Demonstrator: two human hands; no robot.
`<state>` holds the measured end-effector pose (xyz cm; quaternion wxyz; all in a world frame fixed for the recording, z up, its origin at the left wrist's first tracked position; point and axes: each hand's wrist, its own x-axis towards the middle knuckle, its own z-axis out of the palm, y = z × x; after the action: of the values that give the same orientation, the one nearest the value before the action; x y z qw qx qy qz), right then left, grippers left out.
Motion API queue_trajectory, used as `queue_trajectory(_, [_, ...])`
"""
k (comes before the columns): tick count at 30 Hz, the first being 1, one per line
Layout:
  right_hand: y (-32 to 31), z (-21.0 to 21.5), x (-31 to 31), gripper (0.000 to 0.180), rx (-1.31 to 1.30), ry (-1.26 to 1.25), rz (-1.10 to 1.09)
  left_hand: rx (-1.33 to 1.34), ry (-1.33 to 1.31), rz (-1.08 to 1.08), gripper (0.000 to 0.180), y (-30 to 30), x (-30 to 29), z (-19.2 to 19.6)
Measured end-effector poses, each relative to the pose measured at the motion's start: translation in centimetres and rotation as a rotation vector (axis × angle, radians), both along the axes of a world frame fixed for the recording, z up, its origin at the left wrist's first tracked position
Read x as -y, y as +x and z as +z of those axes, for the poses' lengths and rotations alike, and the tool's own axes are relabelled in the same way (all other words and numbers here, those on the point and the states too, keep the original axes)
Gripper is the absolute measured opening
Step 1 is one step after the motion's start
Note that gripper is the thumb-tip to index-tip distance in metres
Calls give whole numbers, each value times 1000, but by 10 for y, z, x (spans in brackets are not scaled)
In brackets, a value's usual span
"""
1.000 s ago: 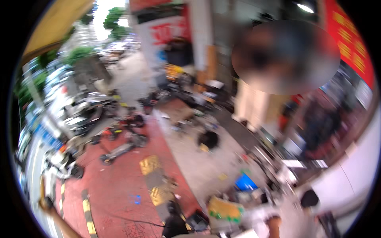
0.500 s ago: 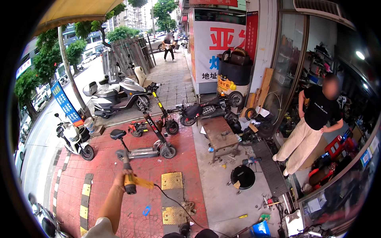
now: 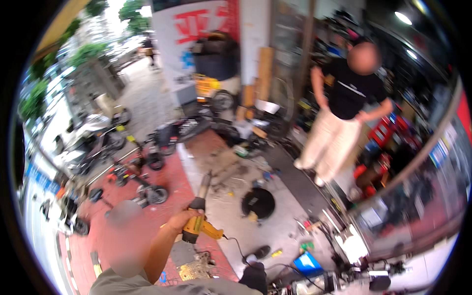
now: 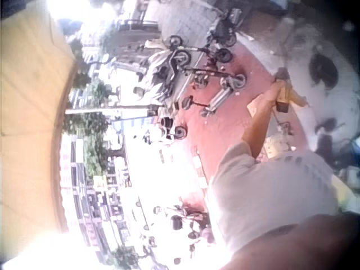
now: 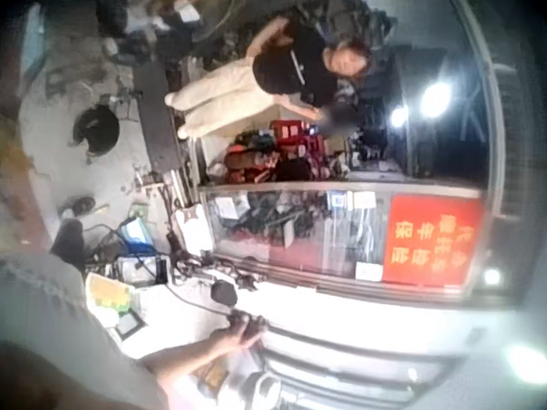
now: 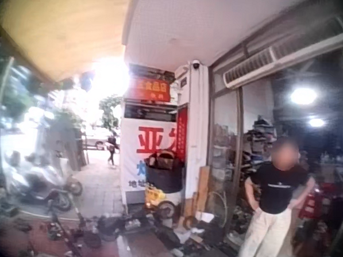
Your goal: The person uses a heat gun to apply heat to a blue plastic casing wrapped around a large battery pack, moving the gun along the sides and edges to shrink and seal it.
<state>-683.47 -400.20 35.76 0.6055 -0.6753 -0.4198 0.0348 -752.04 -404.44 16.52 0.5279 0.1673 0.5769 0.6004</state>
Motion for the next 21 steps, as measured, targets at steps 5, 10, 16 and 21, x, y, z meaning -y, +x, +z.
queue_trajectory(5, [-6,-139,-146,38,-173,-90,177,-264,71,-245,47,73,-174,6])
queue_trajectory(10, [-85,-89,-228,23,-258,-83,428,-310,185,-557,57,137,-317,69])
queue_trajectory(16, [-80,-75,-321,32,-300,-66,354,-631,283,-770,59,175,-465,50])
queue_trajectory(21, [-69,-89,-417,36,-325,-160,266,-564,149,-834,59,193,-568,11])
